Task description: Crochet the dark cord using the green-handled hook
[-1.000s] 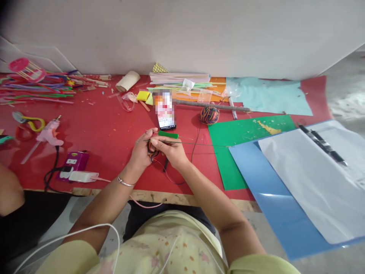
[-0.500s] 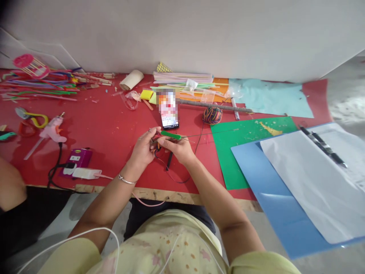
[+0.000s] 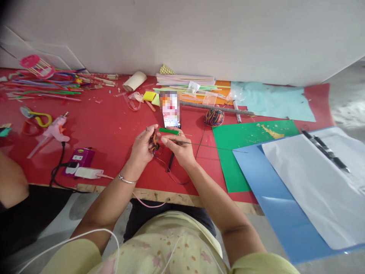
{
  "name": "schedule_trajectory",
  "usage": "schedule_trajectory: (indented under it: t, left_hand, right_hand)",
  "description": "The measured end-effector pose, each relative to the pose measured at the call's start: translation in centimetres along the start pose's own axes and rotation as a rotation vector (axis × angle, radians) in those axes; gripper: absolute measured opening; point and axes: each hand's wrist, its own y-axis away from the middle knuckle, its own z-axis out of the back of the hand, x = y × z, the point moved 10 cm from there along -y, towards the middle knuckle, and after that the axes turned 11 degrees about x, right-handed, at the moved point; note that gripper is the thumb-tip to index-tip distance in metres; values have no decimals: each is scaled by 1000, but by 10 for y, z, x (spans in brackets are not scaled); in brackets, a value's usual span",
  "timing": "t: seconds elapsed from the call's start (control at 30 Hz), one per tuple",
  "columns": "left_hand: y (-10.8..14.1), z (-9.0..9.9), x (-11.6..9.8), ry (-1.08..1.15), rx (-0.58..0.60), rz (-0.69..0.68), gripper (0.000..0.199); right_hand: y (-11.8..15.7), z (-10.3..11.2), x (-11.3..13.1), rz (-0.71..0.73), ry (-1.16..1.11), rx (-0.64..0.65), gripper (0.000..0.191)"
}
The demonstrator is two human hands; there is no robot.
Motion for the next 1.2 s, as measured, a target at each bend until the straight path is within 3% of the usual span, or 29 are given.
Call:
schedule_trajectory:
  t: [0.2, 0.4, 0.63, 0.8, 1.0, 1.2]
  left_hand:
    - [4, -10, 7, 21, 47, 40, 42]
    - [5, -25, -3, 8, 169, -16, 44]
    - [7, -29, -7, -90, 258, -100, 48]
    - [5, -26, -3, -136, 238, -128, 51]
    - [8, -25, -14, -278, 209, -175, 45]
    - [6, -23, -5, -233, 188, -105, 39]
  right_hand:
    - [4, 2, 5, 44, -117, -28, 22]
    - [3, 3, 9, 96, -203, -43, 19]
    - [6, 11, 32, 241, -74, -72, 10]
    - [5, 13, 33, 248, -31, -81, 13]
    - [3, 16, 23, 179, -76, -99, 19]
    - [2, 16, 20, 167, -49, -102, 17]
